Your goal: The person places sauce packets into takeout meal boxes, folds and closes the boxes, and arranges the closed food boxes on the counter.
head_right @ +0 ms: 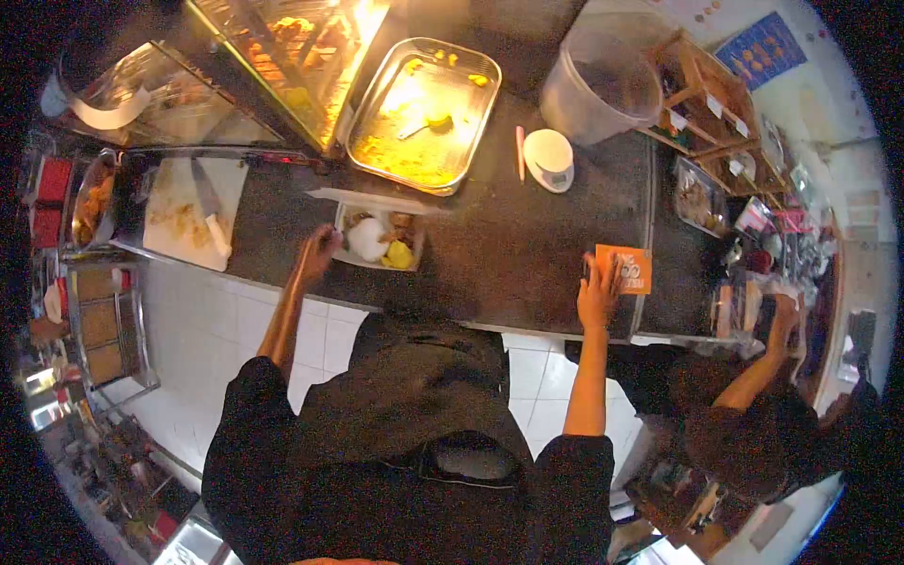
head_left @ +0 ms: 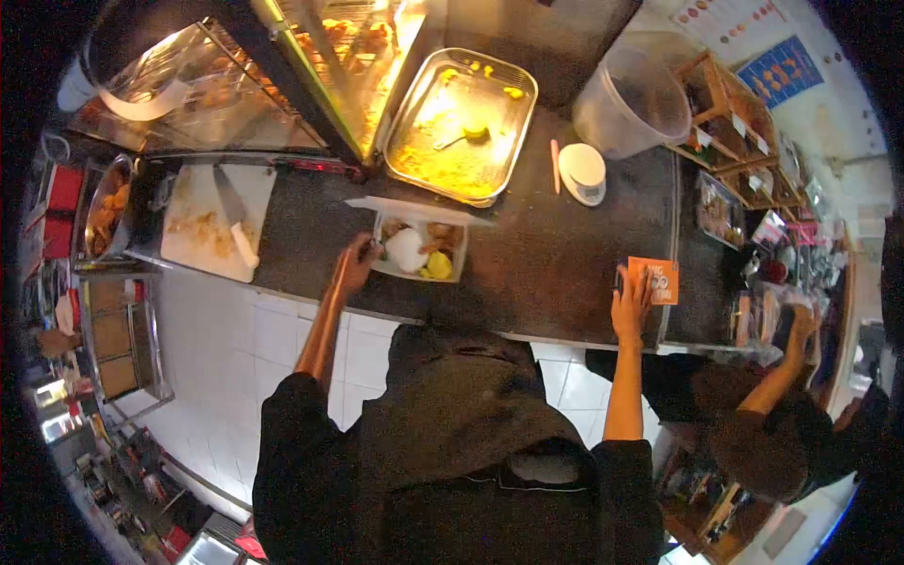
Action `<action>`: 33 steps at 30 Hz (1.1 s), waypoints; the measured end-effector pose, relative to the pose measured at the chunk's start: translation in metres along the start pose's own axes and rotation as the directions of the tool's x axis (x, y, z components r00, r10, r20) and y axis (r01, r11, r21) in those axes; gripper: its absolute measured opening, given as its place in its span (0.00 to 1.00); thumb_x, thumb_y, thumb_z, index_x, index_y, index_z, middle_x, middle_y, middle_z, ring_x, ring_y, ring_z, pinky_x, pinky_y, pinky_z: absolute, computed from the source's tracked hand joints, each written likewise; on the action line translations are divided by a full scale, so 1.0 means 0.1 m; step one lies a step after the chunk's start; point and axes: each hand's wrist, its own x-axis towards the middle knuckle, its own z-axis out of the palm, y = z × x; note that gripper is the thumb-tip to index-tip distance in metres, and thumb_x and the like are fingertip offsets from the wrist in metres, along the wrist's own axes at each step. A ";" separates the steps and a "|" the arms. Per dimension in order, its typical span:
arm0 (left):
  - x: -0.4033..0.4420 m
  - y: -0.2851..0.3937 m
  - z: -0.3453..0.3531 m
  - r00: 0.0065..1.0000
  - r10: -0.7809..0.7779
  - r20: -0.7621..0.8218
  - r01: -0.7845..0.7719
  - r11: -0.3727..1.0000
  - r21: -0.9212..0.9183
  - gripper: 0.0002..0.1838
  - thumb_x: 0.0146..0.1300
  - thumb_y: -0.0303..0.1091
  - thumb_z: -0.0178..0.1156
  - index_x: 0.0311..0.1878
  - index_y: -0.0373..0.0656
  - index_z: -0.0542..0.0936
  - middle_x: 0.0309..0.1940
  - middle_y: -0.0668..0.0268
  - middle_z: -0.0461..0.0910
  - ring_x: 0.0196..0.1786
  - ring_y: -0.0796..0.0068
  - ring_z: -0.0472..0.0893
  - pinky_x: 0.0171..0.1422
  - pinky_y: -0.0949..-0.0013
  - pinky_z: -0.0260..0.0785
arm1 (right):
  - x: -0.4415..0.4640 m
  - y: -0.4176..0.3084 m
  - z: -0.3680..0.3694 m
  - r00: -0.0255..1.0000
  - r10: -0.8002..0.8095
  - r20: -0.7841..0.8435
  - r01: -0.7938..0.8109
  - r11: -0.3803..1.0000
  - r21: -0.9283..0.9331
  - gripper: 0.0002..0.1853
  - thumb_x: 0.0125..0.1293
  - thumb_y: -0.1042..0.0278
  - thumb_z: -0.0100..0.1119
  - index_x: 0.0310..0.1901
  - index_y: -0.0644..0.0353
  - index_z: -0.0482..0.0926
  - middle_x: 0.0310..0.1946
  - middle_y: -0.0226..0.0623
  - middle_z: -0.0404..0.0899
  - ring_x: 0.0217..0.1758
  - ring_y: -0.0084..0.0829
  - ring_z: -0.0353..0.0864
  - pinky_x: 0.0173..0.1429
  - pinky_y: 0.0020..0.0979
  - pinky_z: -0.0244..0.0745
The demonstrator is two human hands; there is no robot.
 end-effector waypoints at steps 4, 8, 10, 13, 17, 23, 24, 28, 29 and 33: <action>-0.22 0.47 0.82 0.992 0.128 -0.017 -0.129 0.982 -0.137 0.21 0.67 0.42 0.69 0.57 0.39 0.80 0.41 0.60 0.84 0.42 0.70 0.83 0.48 0.64 0.76 | 0.48 -0.59 -0.35 0.976 0.012 -0.215 0.077 0.912 0.403 0.24 0.75 0.64 0.54 0.68 0.65 0.69 0.74 0.49 0.64 0.77 0.53 0.61 0.80 0.46 0.54; -0.18 1.28 0.99 0.785 0.002 -0.620 -0.141 0.974 -0.176 0.19 0.74 0.41 0.60 0.59 0.38 0.79 0.48 0.57 0.81 0.52 0.66 0.80 0.57 0.63 0.73 | 0.75 -1.41 -0.46 0.954 -0.252 0.163 0.050 0.668 0.742 0.24 0.79 0.56 0.44 0.69 0.58 0.71 0.68 0.43 0.74 0.76 0.46 0.64 0.77 0.46 0.60; -0.15 1.64 0.79 0.847 0.151 -0.509 -0.229 0.969 -0.094 0.19 0.75 0.43 0.55 0.60 0.40 0.78 0.56 0.55 0.79 0.59 0.58 0.76 0.66 0.57 0.66 | 0.67 -1.43 -0.46 0.846 -0.355 0.398 -0.031 0.712 0.701 0.24 0.78 0.57 0.44 0.71 0.54 0.69 0.71 0.45 0.70 0.77 0.47 0.64 0.77 0.45 0.60; -0.17 1.90 0.67 0.917 0.379 -0.123 -0.368 0.924 0.103 0.22 0.73 0.45 0.56 0.63 0.42 0.77 0.65 0.54 0.74 0.66 0.51 0.72 0.72 0.51 0.62 | 0.32 -1.62 -0.52 0.810 -0.309 0.498 0.199 0.944 0.264 0.27 0.77 0.56 0.49 0.73 0.54 0.66 0.74 0.50 0.65 0.77 0.48 0.63 0.77 0.44 0.61; -0.34 1.46 1.36 0.928 0.371 -0.022 -0.364 0.919 0.151 0.40 0.64 0.42 0.66 0.73 0.29 0.62 0.69 0.39 0.68 0.75 0.47 0.65 0.79 0.52 0.55 | -0.15 -1.58 0.27 0.961 -0.133 0.243 -0.070 0.733 0.676 0.34 0.71 0.55 0.60 0.75 0.53 0.63 0.73 0.50 0.65 0.77 0.52 0.63 0.78 0.46 0.58; -0.31 1.43 1.41 0.998 -0.046 0.035 0.055 0.938 -0.343 0.39 0.67 0.40 0.66 0.74 0.30 0.63 0.65 0.43 0.74 0.67 0.51 0.77 0.70 0.59 0.67 | -0.43 -1.53 0.96 0.924 0.320 0.211 -0.363 0.550 0.753 0.24 0.72 0.61 0.61 0.65 0.63 0.72 0.64 0.43 0.75 0.65 0.37 0.74 0.70 0.40 0.67; -0.31 1.42 1.41 1.000 -0.008 0.006 0.010 0.954 -0.299 0.37 0.67 0.41 0.65 0.73 0.31 0.65 0.64 0.46 0.76 0.66 0.52 0.77 0.69 0.59 0.68 | -0.46 -1.49 0.96 0.915 0.312 0.255 -0.383 0.475 0.793 0.22 0.71 0.59 0.62 0.61 0.62 0.74 0.60 0.41 0.76 0.61 0.35 0.74 0.67 0.38 0.68; -0.31 1.28 1.36 0.997 0.075 0.005 -0.074 0.991 -0.111 0.31 0.70 0.50 0.61 0.67 0.36 0.74 0.56 0.51 0.80 0.58 0.56 0.81 0.64 0.59 0.70 | -0.41 -1.42 0.69 0.867 0.269 0.420 -0.455 0.082 0.887 0.15 0.70 0.55 0.63 0.44 0.60 0.75 0.39 0.29 0.71 0.43 0.23 0.70 0.49 0.28 0.67; -0.34 1.38 1.21 0.997 0.060 0.056 -0.052 0.988 -0.149 0.30 0.70 0.51 0.60 0.67 0.37 0.76 0.56 0.51 0.80 0.58 0.56 0.81 0.64 0.59 0.70 | -0.39 -1.37 0.61 0.835 0.265 0.482 -0.513 0.062 0.856 0.13 0.69 0.57 0.63 0.39 0.59 0.74 0.35 0.25 0.69 0.39 0.20 0.65 0.43 0.25 0.62; -0.37 1.36 1.00 0.973 0.015 0.232 0.054 0.956 -0.288 0.27 0.71 0.48 0.57 0.65 0.38 0.78 0.58 0.50 0.79 0.62 0.53 0.79 0.67 0.59 0.68 | -0.34 -1.29 0.34 0.798 0.219 0.562 -0.597 0.152 0.788 0.13 0.71 0.55 0.62 0.42 0.59 0.80 0.32 0.25 0.76 0.36 0.19 0.72 0.41 0.26 0.67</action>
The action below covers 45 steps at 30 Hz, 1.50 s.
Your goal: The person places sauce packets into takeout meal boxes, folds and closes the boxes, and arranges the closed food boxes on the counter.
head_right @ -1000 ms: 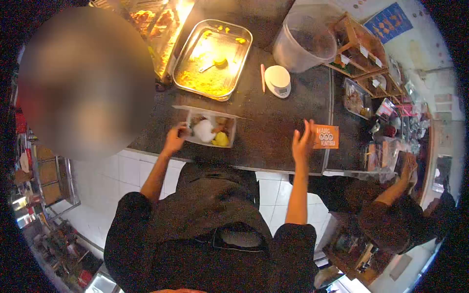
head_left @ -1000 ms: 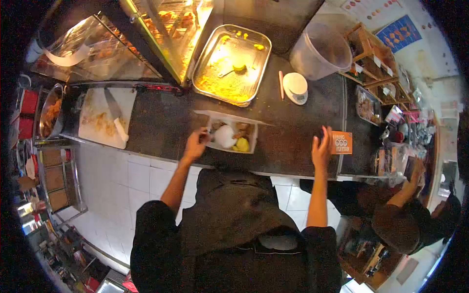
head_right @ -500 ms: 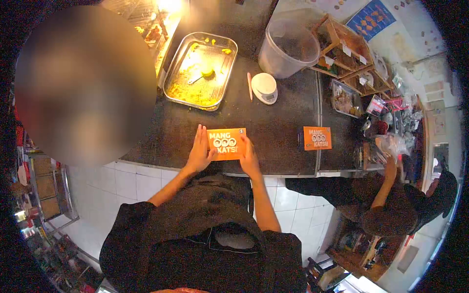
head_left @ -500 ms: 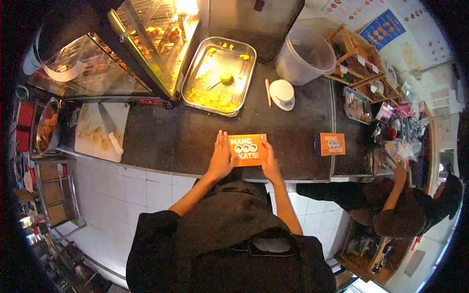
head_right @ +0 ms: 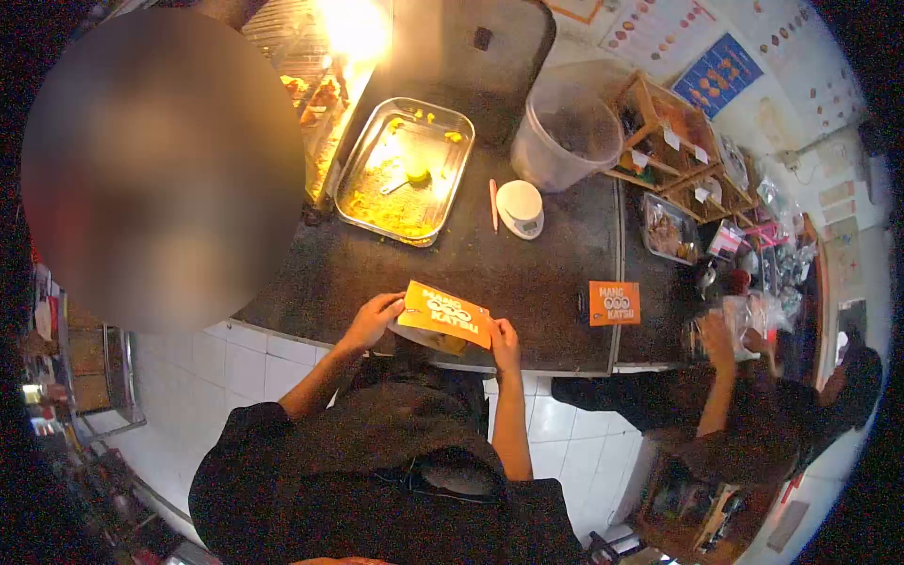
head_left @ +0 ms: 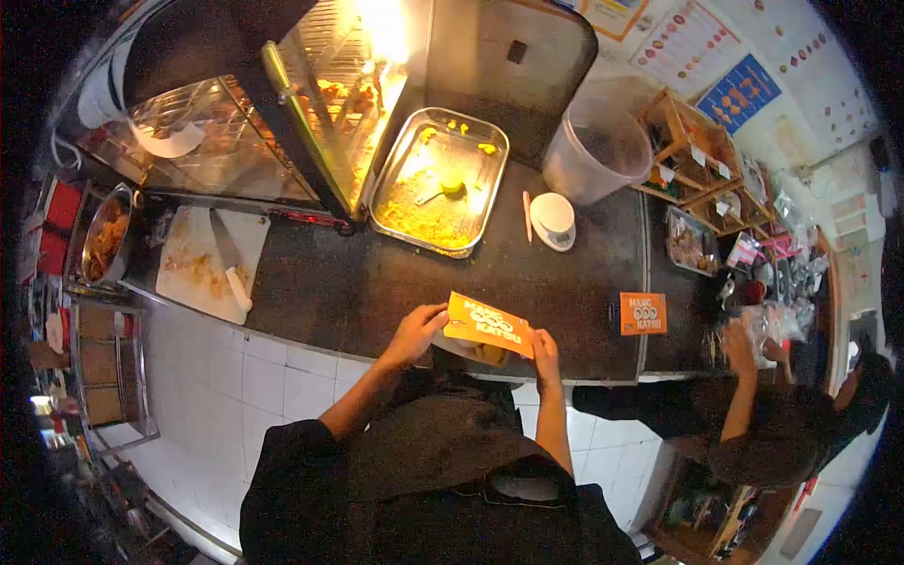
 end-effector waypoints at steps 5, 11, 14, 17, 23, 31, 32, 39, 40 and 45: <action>0.14 -0.84 0.11 0.968 0.102 0.227 -0.144 0.974 0.174 0.31 0.71 0.46 0.50 0.68 0.30 0.71 0.67 0.45 0.71 0.70 0.47 0.71 0.75 0.57 0.61 | -0.10 -0.06 0.13 0.996 -0.044 -0.076 0.048 0.998 0.050 0.20 0.68 0.62 0.68 0.57 0.63 0.79 0.38 0.39 0.87 0.39 0.23 0.84 0.46 0.26 0.77; -0.02 -0.48 0.15 0.986 -0.041 0.160 -0.008 0.957 0.291 0.34 0.75 0.50 0.48 0.73 0.33 0.66 0.65 0.45 0.69 0.66 0.45 0.72 0.70 0.54 0.66 | -0.14 -0.09 0.18 0.992 -0.057 -0.115 0.028 0.970 -0.240 0.25 0.69 0.63 0.68 0.65 0.61 0.75 0.45 0.48 0.87 0.43 0.28 0.87 0.47 0.30 0.79; 0.20 -0.64 0.23 0.977 -0.040 0.208 -0.030 0.946 0.324 0.34 0.75 0.50 0.50 0.74 0.34 0.64 0.66 0.45 0.66 0.65 0.42 0.72 0.69 0.52 0.67 | -0.14 0.02 0.39 0.894 -0.389 -0.223 0.243 0.838 -0.489 0.24 0.75 0.68 0.55 0.70 0.59 0.70 0.59 0.53 0.80 0.56 0.42 0.84 0.54 0.38 0.79; 0.36 -0.61 0.28 0.979 -0.025 0.202 -0.051 0.932 0.360 0.35 0.74 0.48 0.52 0.76 0.35 0.61 0.67 0.46 0.65 0.67 0.43 0.69 0.69 0.48 0.66 | -0.15 0.06 0.64 0.831 -0.509 -0.223 0.324 0.769 -0.550 0.26 0.78 0.69 0.46 0.75 0.57 0.62 0.67 0.57 0.73 0.64 0.51 0.78 0.62 0.43 0.75; 0.32 -0.15 0.29 0.611 0.744 0.271 -0.596 0.206 0.776 0.47 0.66 0.62 0.57 0.77 0.35 0.59 0.74 0.44 0.60 0.78 0.46 0.57 0.74 0.44 0.56 | 0.09 -0.01 0.25 0.582 -0.691 0.429 0.676 0.117 -0.728 0.39 0.72 0.39 0.52 0.77 0.52 0.58 0.78 0.54 0.53 0.80 0.59 0.53 0.77 0.58 0.56; 0.54 -0.25 0.38 0.500 0.666 0.553 -0.757 0.025 0.653 0.53 0.55 0.75 0.60 0.76 0.47 0.65 0.71 0.37 0.62 0.70 0.37 0.66 0.64 0.45 0.69 | 0.15 -0.16 -0.04 0.296 -0.556 0.777 0.876 -0.167 -0.453 0.43 0.65 0.45 0.67 0.77 0.47 0.59 0.78 0.55 0.50 0.74 0.73 0.53 0.71 0.67 0.62; 0.50 -0.15 0.36 0.514 0.646 0.564 -0.774 0.067 0.629 0.51 0.55 0.74 0.61 0.76 0.53 0.65 0.71 0.37 0.62 0.70 0.36 0.66 0.63 0.45 0.71 | 0.18 -0.14 -0.07 0.289 -0.485 0.826 0.847 -0.273 -0.456 0.44 0.63 0.52 0.70 0.77 0.45 0.59 0.77 0.55 0.50 0.73 0.74 0.53 0.70 0.68 0.62; 0.35 -0.21 0.28 0.487 0.667 0.564 -0.839 0.178 0.514 0.46 0.59 0.73 0.59 0.79 0.69 0.60 0.76 0.35 0.52 0.73 0.31 0.61 0.63 0.40 0.71 | -0.18 -0.35 -0.01 0.404 -0.470 0.785 0.862 -0.091 -0.498 0.31 0.68 0.55 0.64 0.73 0.34 0.69 0.80 0.42 0.52 0.76 0.77 0.47 0.75 0.67 0.58; 0.32 -0.11 0.19 0.437 0.732 0.522 -0.862 0.177 0.474 0.52 0.53 0.77 0.60 0.79 0.67 0.61 0.78 0.38 0.49 0.75 0.31 0.58 0.68 0.37 0.67 | 0.00 -0.20 0.00 0.339 -0.550 0.763 0.902 -0.042 -0.430 0.26 0.70 0.51 0.59 0.69 0.35 0.74 0.80 0.40 0.51 0.77 0.76 0.46 0.76 0.67 0.55; 0.25 0.34 0.19 0.659 0.411 0.629 -0.747 0.267 0.609 0.48 0.52 0.73 0.66 0.76 0.69 0.66 0.76 0.43 0.55 0.73 0.32 0.61 0.63 0.36 0.71 | -0.01 -0.05 0.01 0.381 -0.617 0.689 0.869 -0.016 -0.495 0.29 0.71 0.42 0.56 0.73 0.31 0.69 0.82 0.35 0.48 0.82 0.63 0.44 0.80 0.63 0.51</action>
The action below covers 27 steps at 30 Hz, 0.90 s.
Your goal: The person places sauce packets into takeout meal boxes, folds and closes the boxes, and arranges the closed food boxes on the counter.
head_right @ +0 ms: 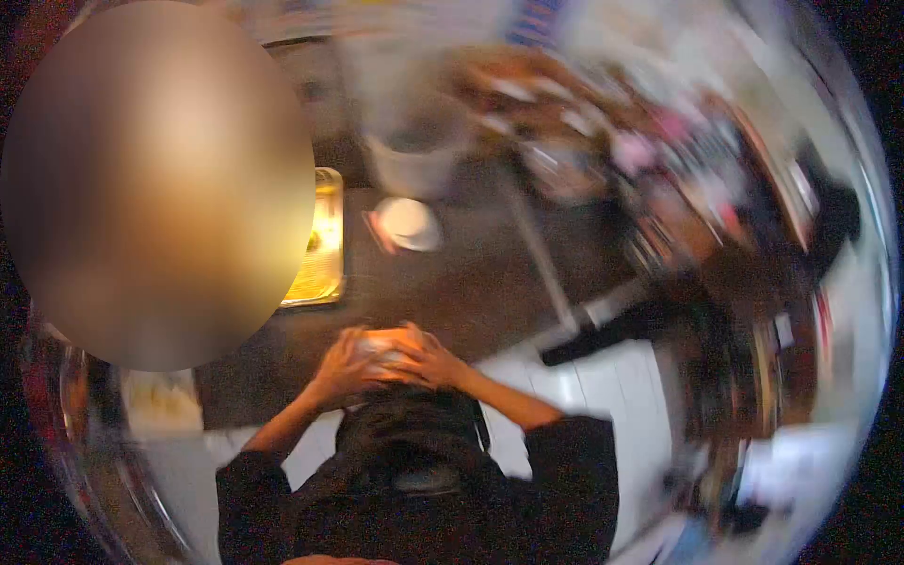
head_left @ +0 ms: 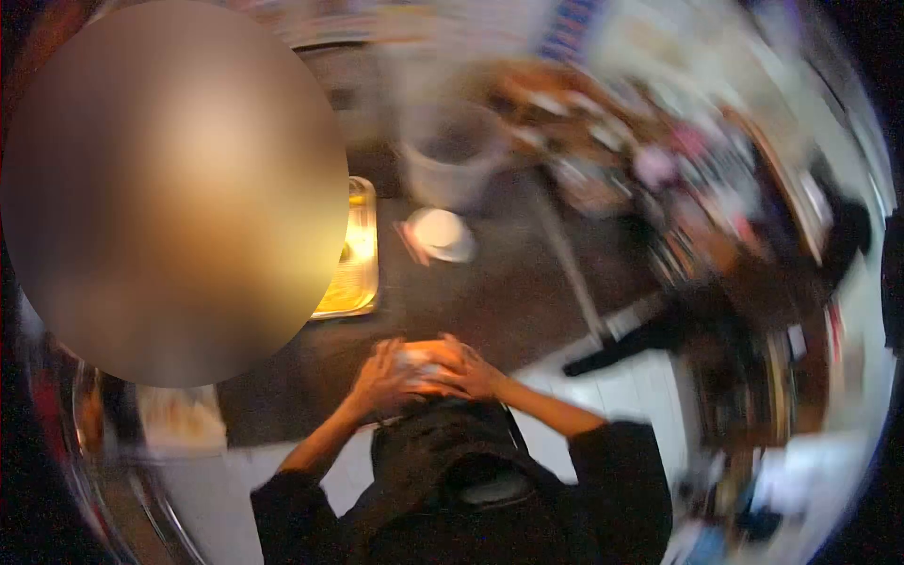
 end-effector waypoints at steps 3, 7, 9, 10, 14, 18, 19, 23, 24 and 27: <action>0.24 0.02 0.12 0.988 0.138 -0.069 -0.139 0.990 -0.017 0.49 0.50 0.67 0.71 0.77 0.71 0.64 0.75 0.42 0.55 0.70 0.32 0.63 0.59 0.38 0.74 | -0.16 0.04 -0.18 0.996 0.074 -0.052 -0.071 0.996 0.049 0.28 0.71 0.43 0.56 0.72 0.30 0.69 0.82 0.31 0.47 0.83 0.60 0.38 0.79 0.62 0.54; 0.53 0.22 0.39 0.989 0.102 -0.108 -0.094 0.993 0.076 0.47 0.52 0.67 0.69 0.77 0.72 0.64 0.74 0.40 0.54 0.70 0.31 0.62 0.55 0.39 0.75 | -0.42 0.43 -0.26 0.998 0.060 0.014 -0.062 0.985 0.159 0.27 0.72 0.44 0.56 0.71 0.29 0.70 0.82 0.26 0.45 0.84 0.58 0.32 0.79 0.60 0.59; 0.80 0.52 0.31 0.995 0.071 -0.073 -0.065 0.994 0.085 0.46 0.55 0.68 0.66 0.77 0.73 0.63 0.74 0.39 0.52 0.71 0.31 0.61 0.54 0.39 0.75 | -0.62 0.63 -0.39 0.999 0.016 -0.036 -0.011 0.993 0.117 0.26 0.72 0.46 0.57 0.71 0.29 0.71 0.82 0.23 0.44 0.84 0.59 0.30 0.79 0.59 0.60; 0.94 0.63 0.29 0.999 0.050 -0.018 -0.049 0.996 0.073 0.46 0.55 0.68 0.65 0.77 0.73 0.63 0.74 0.39 0.52 0.71 0.31 0.60 0.54 0.39 0.74 | -0.71 0.74 -0.50 1.000 0.016 -0.021 -0.013 0.990 0.139 0.27 0.71 0.46 0.57 0.71 0.29 0.71 0.82 0.24 0.44 0.84 0.59 0.30 0.80 0.59 0.59; 1.57 1.06 0.32 0.990 -0.010 0.139 0.006 1.000 0.028 0.44 0.58 0.69 0.63 0.78 0.75 0.62 0.76 0.39 0.49 0.74 0.30 0.55 0.62 0.32 0.67 | -1.21 1.18 -0.79 0.998 -0.003 -0.059 0.014 0.982 0.189 0.25 0.71 0.48 0.59 0.69 0.32 0.73 0.81 0.32 0.47 0.82 0.62 0.40 0.79 0.57 0.58; 2.09 1.48 0.54 0.994 0.036 0.103 -0.041 0.998 0.048 0.42 0.60 0.74 0.57 0.77 0.75 0.64 0.77 0.40 0.46 0.75 0.27 0.52 0.68 0.25 0.56 | -1.69 1.69 -1.07 0.984 0.178 -0.022 -0.145 0.864 0.482 0.21 0.72 0.56 0.59 0.65 0.44 0.77 0.78 0.40 0.55 0.78 0.56 0.57 0.73 0.49 0.68; 2.25 1.63 0.49 0.990 0.018 0.142 -0.025 0.999 0.048 0.42 0.59 0.74 0.56 0.77 0.75 0.64 0.77 0.40 0.47 0.75 0.27 0.52 0.68 0.26 0.57 | -1.77 1.89 -1.23 0.877 0.410 -0.250 -0.226 0.812 0.538 0.18 0.73 0.60 0.57 0.61 0.55 0.77 0.68 0.47 0.70 0.68 0.48 0.72 0.65 0.44 0.74; 2.74 1.84 0.67 0.989 0.016 0.147 -0.021 0.999 0.031 0.46 0.54 0.75 0.60 0.77 0.74 0.64 0.76 0.41 0.51 0.72 0.28 0.58 0.64 0.28 0.64 | -2.37 3.39 -1.79 0.075 0.733 -0.676 -0.606 0.572 0.553 0.20 0.76 0.62 0.55 0.64 0.60 0.70 0.51 0.48 0.78 0.55 0.46 0.78 0.60 0.42 0.74; 2.86 1.85 0.69 0.988 0.029 0.152 -0.029 1.000 0.003 0.47 0.54 0.75 0.61 0.77 0.74 0.64 0.75 0.41 0.52 0.71 0.28 0.59 0.63 0.27 0.64 | -2.52 3.59 -2.15 -0.027 0.769 -0.638 -0.787 0.377 0.488 0.23 0.77 0.57 0.53 0.66 0.60 0.69 0.51 0.49 0.76 0.55 0.47 0.77 0.59 0.43 0.74; 3.09 1.90 0.84 0.989 0.064 0.131 -0.074 0.995 0.074 0.48 0.50 0.73 0.66 0.76 0.77 0.64 0.75 0.43 0.53 0.71 0.29 0.60 0.62 0.28 0.66 | -2.82 4.32 -2.40 -0.229 0.711 -0.664 -0.873 0.152 0.464 0.24 0.79 0.54 0.47 0.67 0.61 0.68 0.58 0.59 0.75 0.59 0.60 0.77 0.58 0.53 0.75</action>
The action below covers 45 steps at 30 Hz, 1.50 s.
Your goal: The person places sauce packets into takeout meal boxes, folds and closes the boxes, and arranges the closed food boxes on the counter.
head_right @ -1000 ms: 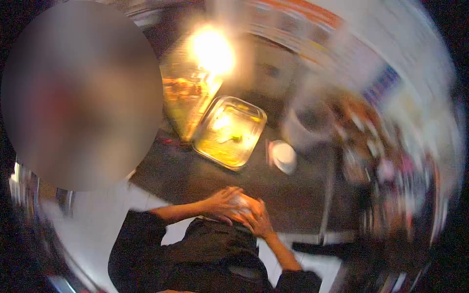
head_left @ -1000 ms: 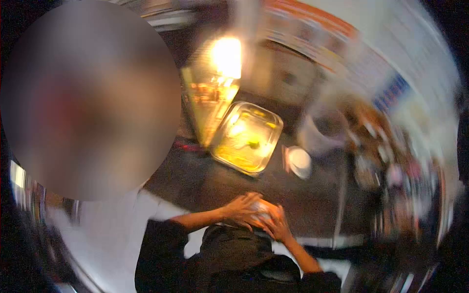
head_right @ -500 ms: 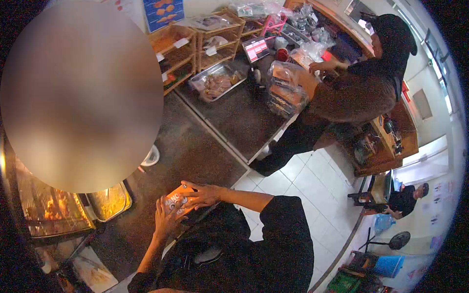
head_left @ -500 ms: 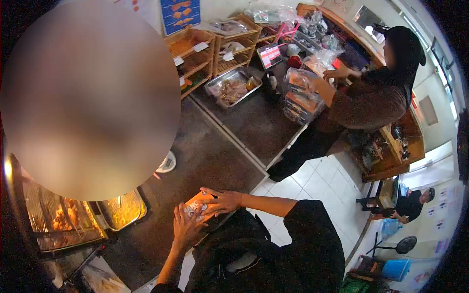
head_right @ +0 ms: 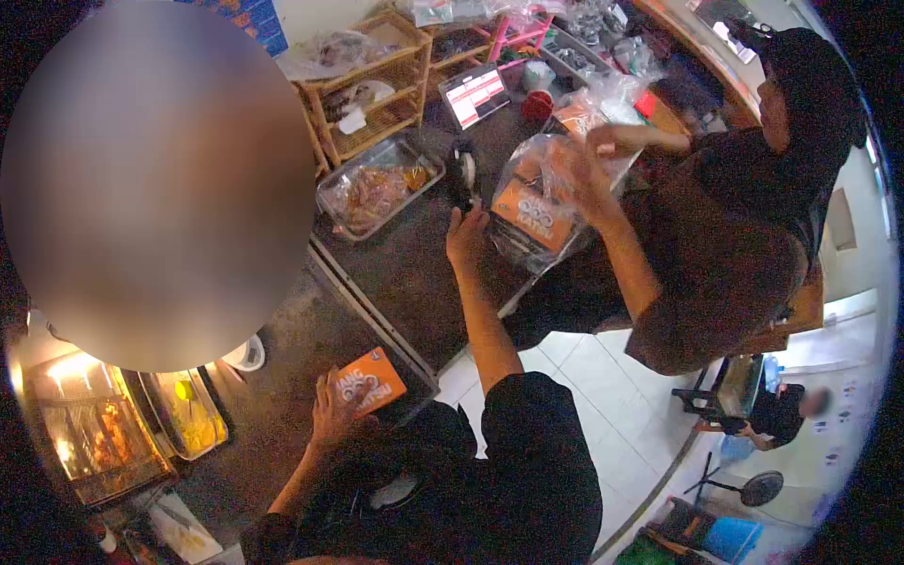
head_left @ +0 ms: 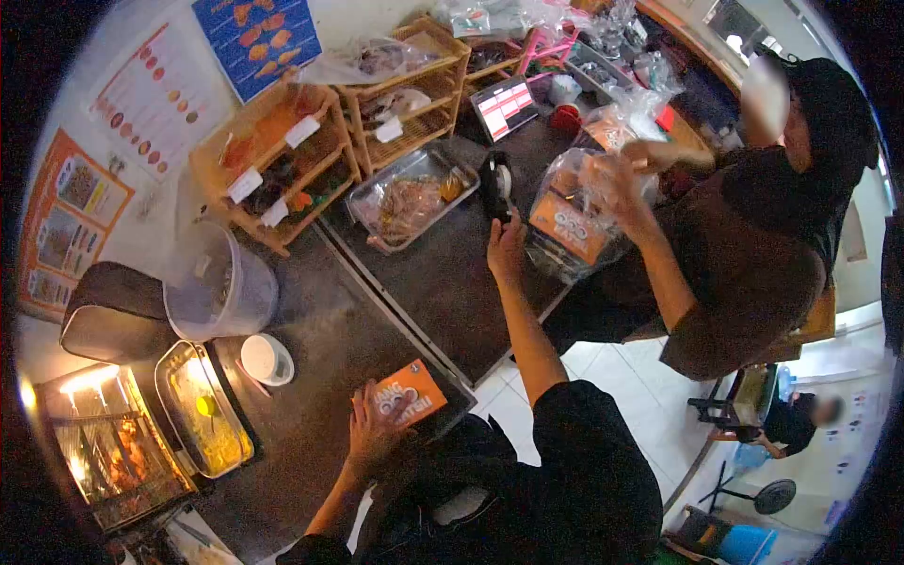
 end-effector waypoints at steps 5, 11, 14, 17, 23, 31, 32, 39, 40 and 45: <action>0.13 0.16 -0.14 0.996 -0.053 0.067 0.056 0.998 -0.039 0.50 0.47 0.74 0.68 0.77 0.81 0.63 0.78 0.44 0.46 0.76 0.29 0.51 0.69 0.28 0.56 | 0.35 0.08 0.20 0.986 0.160 0.045 -0.148 0.969 -0.195 0.26 0.80 0.46 0.42 0.68 0.57 0.69 0.54 0.59 0.78 0.56 0.59 0.80 0.53 0.58 0.76; 0.16 0.09 -0.21 0.994 -0.028 0.101 0.031 0.999 -0.024 0.45 0.56 0.72 0.63 0.77 0.82 0.61 0.78 0.43 0.47 0.74 0.28 0.55 0.65 0.29 0.62 | 0.48 0.08 0.13 0.979 0.201 -0.042 -0.202 0.908 -0.367 0.22 0.78 0.43 0.47 0.53 0.54 0.79 0.29 0.45 0.85 0.29 0.49 0.86 0.34 0.49 0.80; 0.17 0.15 -0.25 0.994 -0.055 0.096 0.057 0.998 -0.020 0.44 0.57 0.68 0.65 0.77 0.83 0.60 0.78 0.43 0.48 0.74 0.29 0.57 0.64 0.30 0.64 | 0.54 0.16 0.12 0.986 0.139 -0.089 -0.162 0.915 -0.369 0.23 0.76 0.44 0.52 0.46 0.59 0.82 0.28 0.43 0.84 0.26 0.41 0.84 0.31 0.42 0.78; 0.15 0.16 -0.22 0.991 -0.073 0.115 0.075 0.997 -0.017 0.45 0.56 0.63 0.68 0.77 0.83 0.61 0.78 0.42 0.49 0.74 0.30 0.57 0.64 0.31 0.65 | 0.58 0.30 0.22 0.976 0.187 -0.109 -0.204 0.963 -0.177 0.21 0.74 0.46 0.58 0.43 0.60 0.81 0.28 0.38 0.83 0.25 0.35 0.83 0.30 0.40 0.78; 0.16 0.19 -0.21 0.996 -0.068 0.053 0.073 0.993 -0.091 0.44 0.56 0.58 0.71 0.75 0.84 0.63 0.77 0.41 0.49 0.73 0.30 0.57 0.64 0.33 0.66 | 0.56 0.75 0.54 0.933 0.360 0.008 -0.315 0.805 0.502 0.18 0.73 0.52 0.61 0.42 0.63 0.79 0.31 0.36 0.80 0.29 0.30 0.84 0.28 0.35 0.76; 0.22 0.23 -0.30 0.999 -0.043 0.011 0.043 0.998 -0.038 0.38 0.63 0.59 0.64 0.76 0.80 0.64 0.73 0.41 0.55 0.71 0.33 0.62 0.58 0.37 0.73 | 0.04 0.79 0.28 0.809 0.483 0.336 -0.545 0.402 0.736 0.13 0.71 0.60 0.67 0.41 0.61 0.77 0.40 0.37 0.81 0.41 0.31 0.84 0.42 0.33 0.81; 0.30 0.32 -0.50 0.996 -0.060 0.061 0.062 0.997 -0.039 0.36 0.64 0.60 0.62 0.76 0.79 0.64 0.72 0.41 0.56 0.70 0.32 0.63 0.55 0.40 0.77 | 0.02 0.89 0.36 0.867 0.422 0.265 -0.448 0.430 0.783 0.12 0.70 0.62 0.67 0.41 0.62 0.77 0.41 0.38 0.82 0.40 0.33 0.84 0.40 0.34 0.80; 0.24 0.37 -0.31 0.994 -0.112 0.009 0.113 0.991 -0.074 0.35 0.64 0.63 0.60 0.75 0.77 0.67 0.73 0.41 0.55 0.71 0.30 0.62 0.59 0.38 0.74 | -0.09 1.48 0.65 0.860 0.336 0.384 -0.422 0.044 0.906 0.12 0.71 0.63 0.66 0.46 0.63 0.78 0.42 0.41 0.83 0.47 0.37 0.86 0.48 0.38 0.85; 0.25 0.38 -0.28 0.989 -0.148 0.022 0.149 0.983 -0.108 0.35 0.64 0.64 0.60 0.75 0.77 0.67 0.74 0.41 0.54 0.71 0.31 0.62 0.60 0.36 0.72 | -0.25 1.53 0.55 0.854 0.340 0.394 -0.466 0.161 0.870 0.12 0.72 0.63 0.65 0.47 0.63 0.78 0.43 0.41 0.83 0.48 0.37 0.86 0.48 0.37 0.85; 0.29 0.46 0.10 0.972 -0.159 -0.174 0.159 0.987 -0.014 0.38 0.61 0.69 0.59 0.76 0.78 0.66 0.78 0.41 0.49 0.73 0.30 0.58 0.67 0.33 0.64 | -1.30 0.49 -0.91 0.750 0.303 0.588 -0.660 0.404 0.634 0.16 0.72 0.57 0.65 0.48 0.62 0.78 0.46 0.40 0.83 0.50 0.35 0.85 0.55 0.37 0.83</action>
